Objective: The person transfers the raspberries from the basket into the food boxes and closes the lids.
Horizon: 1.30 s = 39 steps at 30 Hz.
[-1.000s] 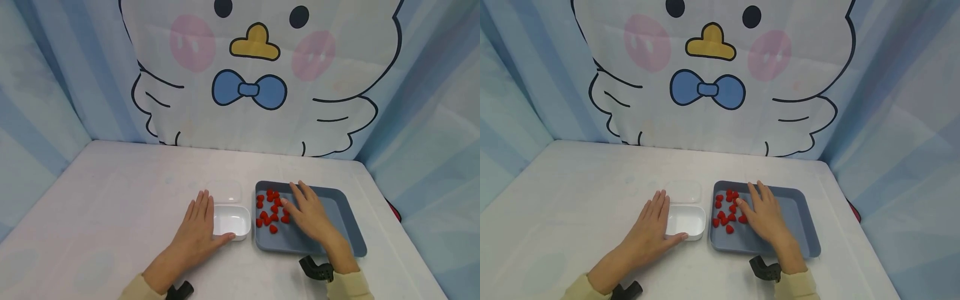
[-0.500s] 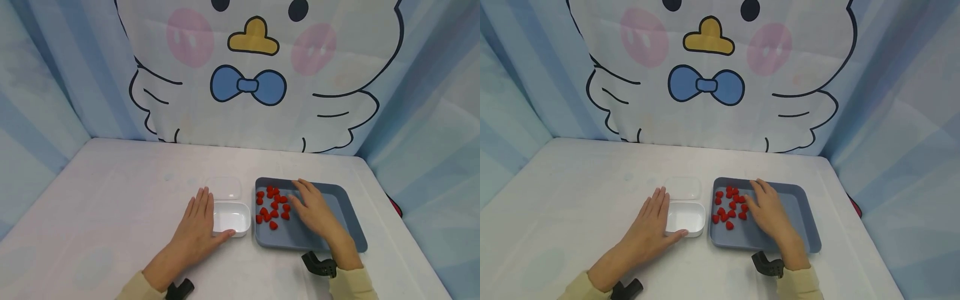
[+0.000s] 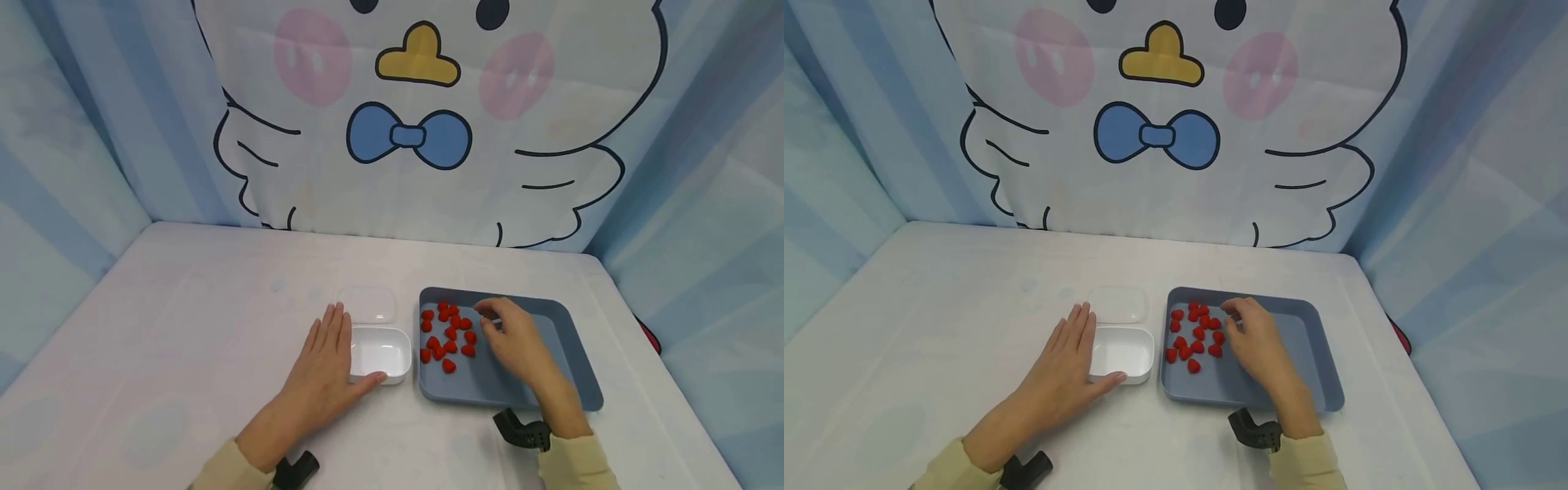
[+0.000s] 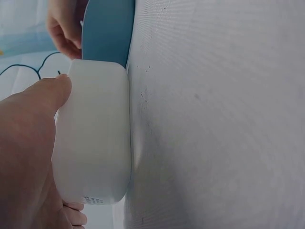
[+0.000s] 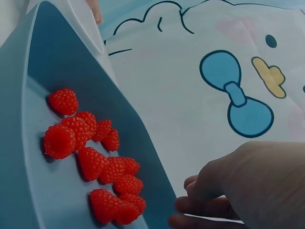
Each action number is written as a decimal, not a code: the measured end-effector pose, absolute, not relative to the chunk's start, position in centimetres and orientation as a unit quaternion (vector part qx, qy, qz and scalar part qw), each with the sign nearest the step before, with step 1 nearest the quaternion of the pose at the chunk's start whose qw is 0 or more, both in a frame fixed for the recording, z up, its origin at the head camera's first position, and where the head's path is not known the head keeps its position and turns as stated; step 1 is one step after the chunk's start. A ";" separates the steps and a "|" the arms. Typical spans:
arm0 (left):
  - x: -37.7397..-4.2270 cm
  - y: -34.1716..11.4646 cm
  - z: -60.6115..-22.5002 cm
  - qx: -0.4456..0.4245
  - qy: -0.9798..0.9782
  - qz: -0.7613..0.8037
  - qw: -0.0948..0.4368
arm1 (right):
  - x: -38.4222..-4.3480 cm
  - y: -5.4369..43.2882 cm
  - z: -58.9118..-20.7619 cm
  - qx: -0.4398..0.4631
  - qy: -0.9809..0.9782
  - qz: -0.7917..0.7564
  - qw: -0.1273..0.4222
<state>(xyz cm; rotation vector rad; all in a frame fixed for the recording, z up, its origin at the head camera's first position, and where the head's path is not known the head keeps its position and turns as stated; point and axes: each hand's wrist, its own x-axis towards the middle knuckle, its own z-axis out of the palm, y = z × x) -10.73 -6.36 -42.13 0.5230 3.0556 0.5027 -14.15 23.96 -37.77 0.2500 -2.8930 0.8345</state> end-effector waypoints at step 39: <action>-10.2 -5.9 -41.5 0.155 0.973 0.173 0.015 | -14.7 22.3 -39.2 0.091 -0.975 0.201 0.033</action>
